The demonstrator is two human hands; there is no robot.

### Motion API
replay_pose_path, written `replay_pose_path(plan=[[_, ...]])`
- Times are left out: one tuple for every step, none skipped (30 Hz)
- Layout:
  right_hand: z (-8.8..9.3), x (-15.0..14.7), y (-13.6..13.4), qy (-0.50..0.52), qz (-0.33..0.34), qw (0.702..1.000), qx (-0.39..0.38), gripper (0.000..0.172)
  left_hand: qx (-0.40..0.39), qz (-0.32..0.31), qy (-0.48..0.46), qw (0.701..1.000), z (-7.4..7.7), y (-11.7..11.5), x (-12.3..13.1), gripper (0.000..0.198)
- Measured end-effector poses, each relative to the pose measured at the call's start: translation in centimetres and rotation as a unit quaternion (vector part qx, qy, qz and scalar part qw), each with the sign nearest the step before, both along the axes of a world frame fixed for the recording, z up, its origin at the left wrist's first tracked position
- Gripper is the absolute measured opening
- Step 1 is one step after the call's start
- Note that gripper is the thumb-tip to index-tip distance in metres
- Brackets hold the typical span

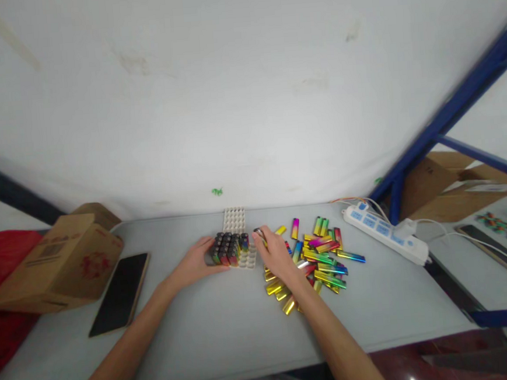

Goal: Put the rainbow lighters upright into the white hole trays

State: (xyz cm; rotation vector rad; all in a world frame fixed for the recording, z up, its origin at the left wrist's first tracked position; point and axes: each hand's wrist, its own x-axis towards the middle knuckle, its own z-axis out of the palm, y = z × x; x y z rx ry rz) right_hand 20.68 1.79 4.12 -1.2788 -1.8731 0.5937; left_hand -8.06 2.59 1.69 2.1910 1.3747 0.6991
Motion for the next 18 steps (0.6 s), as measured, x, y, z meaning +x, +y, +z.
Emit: replay_pose_path(plan=[[0.16,0.12,-0.04,-0.007,0.014,1.0,0.012,0.034,0.0,0.0,-0.001,1.0,-0.01,-0.01,-0.01,0.064],[0.31,0.26,-0.08,-0.017,0.028,0.999,0.026,0.034,0.0,0.002,-0.001,1.0,-0.04,0.0,-0.03,0.064],[0.42,0.4,-0.11,-0.029,0.042,0.998,0.039,0.035,0.0,0.003,-0.001,1.0,-0.1,0.01,-0.06,0.064],[0.49,0.54,-0.12,-0.044,0.053,0.996,0.051,0.035,0.001,0.004,-0.001,1.0,-0.16,0.03,-0.08,0.065],[0.5,0.67,-0.11,-0.059,0.063,0.995,0.059,0.036,0.001,0.004,-0.001,1.0,-0.24,0.06,-0.1,0.066],[0.45,0.78,-0.09,-0.075,0.071,0.993,0.061,0.036,0.001,0.004,-0.002,1.0,-0.3,0.08,-0.12,0.066],[0.35,0.86,-0.06,-0.089,0.078,0.991,0.059,0.038,0.001,0.003,-0.003,1.0,-0.35,0.1,-0.13,0.067],[0.22,0.91,-0.02,-0.098,0.084,0.99,0.054,0.039,0.001,0.002,-0.005,1.0,-0.38,0.11,-0.14,0.068],[0.07,0.93,0.02,-0.101,0.088,0.99,0.047,0.041,0.0,0.0,-0.007,1.0,-0.39,0.11,-0.13,0.068],[-0.06,0.93,0.05,-0.098,0.091,0.99,0.042,0.042,-0.001,-0.001,-0.008,1.0,-0.38,0.11,-0.12,0.069],[-0.16,0.92,0.07,-0.093,0.094,0.99,0.037,0.043,-0.002,-0.003,-0.007,1.0,-0.36,0.1,-0.11,0.069],[-0.21,0.91,0.08,-0.087,0.097,0.991,0.034,0.043,-0.002,-0.004,-0.006,1.0,-0.34,0.1,-0.1,0.07],[-0.2,0.89,0.08,-0.084,0.101,0.991,0.029,0.043,-0.003,-0.005,-0.006,1.0,-0.33,0.1,-0.1,0.07],[-0.15,0.88,0.06,-0.086,0.106,0.99,0.023,0.042,-0.003,-0.005,-0.005,1.0,-0.34,0.1,-0.1,0.07],[-0.05,0.86,0.03,-0.093,0.113,0.989,0.016,0.04,-0.003,-0.004,-0.006,1.0,-0.36,0.11,-0.1,0.069],[0.07,0.83,-0.01,-0.103,0.12,0.987,0.008,0.039,-0.004,-0.003,-0.006,1.0,-0.4,0.12,-0.12,0.069],[0.19,0.77,-0.06,-0.117,0.126,0.985,0.002,0.037,-0.003,-0.002,-0.006,1.0,-0.45,0.14,-0.13,0.068],[0.31,0.67,-0.12,-0.134,0.126,0.983,-0.003,0.036,-0.002,-0.001,-0.006,1.0,-0.5,0.15,-0.15,0.067]])
